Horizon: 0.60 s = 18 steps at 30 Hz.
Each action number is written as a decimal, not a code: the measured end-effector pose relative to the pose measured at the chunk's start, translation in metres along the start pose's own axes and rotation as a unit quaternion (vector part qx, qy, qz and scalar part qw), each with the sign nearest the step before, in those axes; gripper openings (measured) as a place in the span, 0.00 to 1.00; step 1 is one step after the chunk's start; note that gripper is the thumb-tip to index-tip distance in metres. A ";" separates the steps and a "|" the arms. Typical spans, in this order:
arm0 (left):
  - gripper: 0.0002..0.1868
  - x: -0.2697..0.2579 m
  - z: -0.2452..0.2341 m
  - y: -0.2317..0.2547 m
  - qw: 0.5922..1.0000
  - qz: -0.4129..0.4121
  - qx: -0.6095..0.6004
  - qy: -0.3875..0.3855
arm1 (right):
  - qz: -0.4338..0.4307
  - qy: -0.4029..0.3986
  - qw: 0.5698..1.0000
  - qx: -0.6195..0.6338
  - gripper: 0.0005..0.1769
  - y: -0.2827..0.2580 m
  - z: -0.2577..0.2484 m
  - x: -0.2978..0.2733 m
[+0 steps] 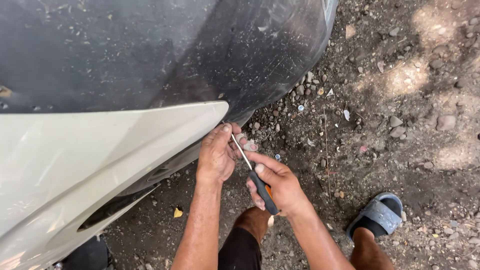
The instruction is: The person uses pliers and a screwdriver to remove fasteners from the front bumper of a white car. They work on the lower edge near the wheel arch and the area around the headlight, manipulating small metal clips and screws to detach the bumper section.
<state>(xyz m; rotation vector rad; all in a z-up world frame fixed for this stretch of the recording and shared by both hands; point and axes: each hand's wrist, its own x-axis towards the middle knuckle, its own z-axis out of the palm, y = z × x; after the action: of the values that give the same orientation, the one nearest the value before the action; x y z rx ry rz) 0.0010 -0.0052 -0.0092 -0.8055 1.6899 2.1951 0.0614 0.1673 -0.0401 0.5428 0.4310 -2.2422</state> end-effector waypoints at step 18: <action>0.12 -0.003 0.006 -0.001 0.999 0.036 0.038 0.006 | -0.428 0.066 0.777 -0.457 0.23 0.012 0.010 -0.026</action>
<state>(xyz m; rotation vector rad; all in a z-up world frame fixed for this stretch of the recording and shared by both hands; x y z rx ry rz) 0.0022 0.0013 -0.0077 -0.7531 1.8220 2.1618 0.0833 0.1705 -0.0198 -0.0796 2.0307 -2.3694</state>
